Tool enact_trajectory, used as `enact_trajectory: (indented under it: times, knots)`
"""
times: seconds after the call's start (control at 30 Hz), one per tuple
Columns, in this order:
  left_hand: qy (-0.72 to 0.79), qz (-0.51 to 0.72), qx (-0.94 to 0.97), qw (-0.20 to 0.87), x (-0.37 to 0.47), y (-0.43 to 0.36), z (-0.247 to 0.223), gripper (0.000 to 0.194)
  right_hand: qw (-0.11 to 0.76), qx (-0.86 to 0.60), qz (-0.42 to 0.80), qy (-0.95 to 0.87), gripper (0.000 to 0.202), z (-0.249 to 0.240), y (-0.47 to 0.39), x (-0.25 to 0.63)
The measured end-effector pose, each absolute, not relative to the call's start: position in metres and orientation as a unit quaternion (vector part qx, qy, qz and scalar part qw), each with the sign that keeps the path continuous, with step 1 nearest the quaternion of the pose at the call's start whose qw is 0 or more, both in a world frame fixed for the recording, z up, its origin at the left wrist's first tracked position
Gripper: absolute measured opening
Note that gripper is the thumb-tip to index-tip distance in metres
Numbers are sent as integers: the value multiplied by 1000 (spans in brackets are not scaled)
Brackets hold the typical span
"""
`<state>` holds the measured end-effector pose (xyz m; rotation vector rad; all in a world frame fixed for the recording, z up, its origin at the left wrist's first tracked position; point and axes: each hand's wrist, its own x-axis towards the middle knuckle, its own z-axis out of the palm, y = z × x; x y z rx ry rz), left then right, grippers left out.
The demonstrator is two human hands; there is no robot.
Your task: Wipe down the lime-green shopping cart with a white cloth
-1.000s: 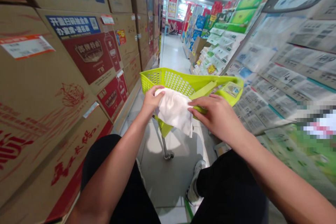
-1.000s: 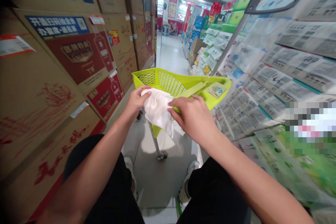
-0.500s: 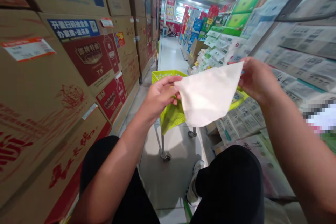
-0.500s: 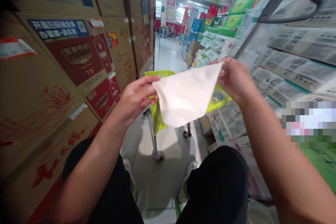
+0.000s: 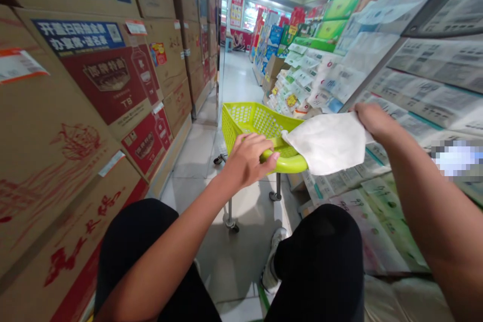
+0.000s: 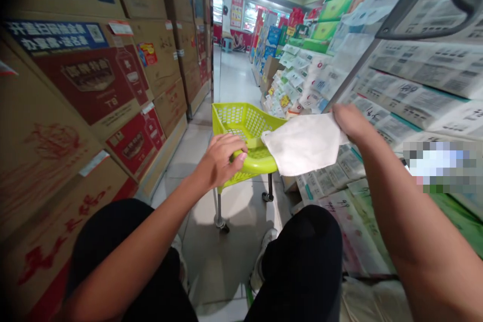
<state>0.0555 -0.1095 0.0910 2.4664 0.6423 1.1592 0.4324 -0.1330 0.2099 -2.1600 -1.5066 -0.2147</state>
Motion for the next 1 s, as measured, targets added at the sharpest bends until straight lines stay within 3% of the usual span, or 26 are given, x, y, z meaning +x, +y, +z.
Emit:
enact_trajectory:
  times: [0.13, 0.23, 0.3, 0.4, 0.5, 0.6, 0.7, 0.8, 0.93, 1.0]
  knots:
    - [239, 443, 846, 175, 43, -103, 91, 31, 354, -816, 84, -448, 21, 212, -153, 420]
    - [242, 457, 835, 186, 30, -94, 95, 33, 361, -798, 114, -469, 29, 211, -163, 412]
    - [248, 469, 824, 200, 22, -90, 100, 31, 302, -782, 64, -541, 28, 211, -169, 407]
    - [255, 508, 798, 201, 16, -95, 109, 28, 197, -775, -147, -583, 23, 213, -177, 389]
    - [250, 503, 821, 103, 21, -106, 115, 33, 198, -738, -317, -562, 30, 214, -176, 350]
    - [294, 459, 838, -26, 29, -110, 112, 36, 229, -640, -212, -702, 41, 205, -166, 294]
    - [325, 453, 827, -76, 32, -102, 105, 39, 153, -563, -55, -811, 56, 190, -155, 252]
    - [339, 483, 803, -87, 28, -91, 98, 39, 97, -584, -15, -806, 64, 182, -144, 251]
    - [342, 506, 788, -85, 20, -81, 94, 38, 92, -639, 51, -762, 68, 182, -142, 288]
    - [344, 511, 783, -83, 20, -81, 93, 38, 95, -636, 22, -765, 67, 180, -147, 291]
